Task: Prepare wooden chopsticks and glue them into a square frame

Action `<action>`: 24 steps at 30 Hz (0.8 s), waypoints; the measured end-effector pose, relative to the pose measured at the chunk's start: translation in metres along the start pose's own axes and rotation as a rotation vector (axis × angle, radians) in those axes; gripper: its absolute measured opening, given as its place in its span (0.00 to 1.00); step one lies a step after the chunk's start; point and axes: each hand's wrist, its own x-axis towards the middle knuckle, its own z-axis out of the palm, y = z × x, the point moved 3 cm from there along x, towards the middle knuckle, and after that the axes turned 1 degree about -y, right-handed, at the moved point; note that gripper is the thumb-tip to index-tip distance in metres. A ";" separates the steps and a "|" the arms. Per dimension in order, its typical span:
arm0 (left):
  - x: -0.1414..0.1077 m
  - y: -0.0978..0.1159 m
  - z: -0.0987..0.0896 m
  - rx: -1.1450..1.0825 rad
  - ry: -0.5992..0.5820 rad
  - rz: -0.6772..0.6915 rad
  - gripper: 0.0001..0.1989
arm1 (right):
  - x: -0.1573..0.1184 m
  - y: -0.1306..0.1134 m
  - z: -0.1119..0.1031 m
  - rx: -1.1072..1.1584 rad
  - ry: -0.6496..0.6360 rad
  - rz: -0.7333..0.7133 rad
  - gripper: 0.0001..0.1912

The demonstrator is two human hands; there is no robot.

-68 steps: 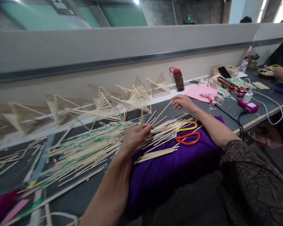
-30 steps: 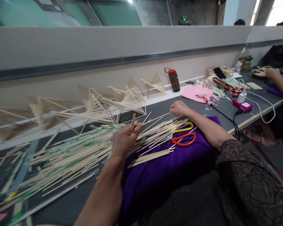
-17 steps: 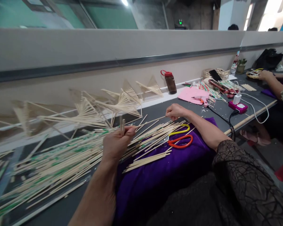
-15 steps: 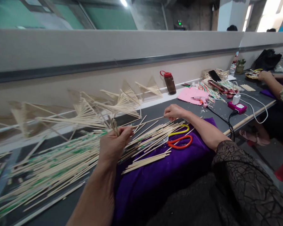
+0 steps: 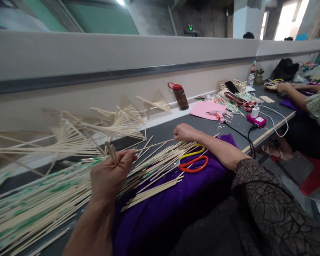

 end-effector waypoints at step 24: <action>0.000 0.011 -0.005 -0.002 0.139 -0.013 0.14 | 0.011 0.015 0.005 0.181 -0.010 -0.083 0.10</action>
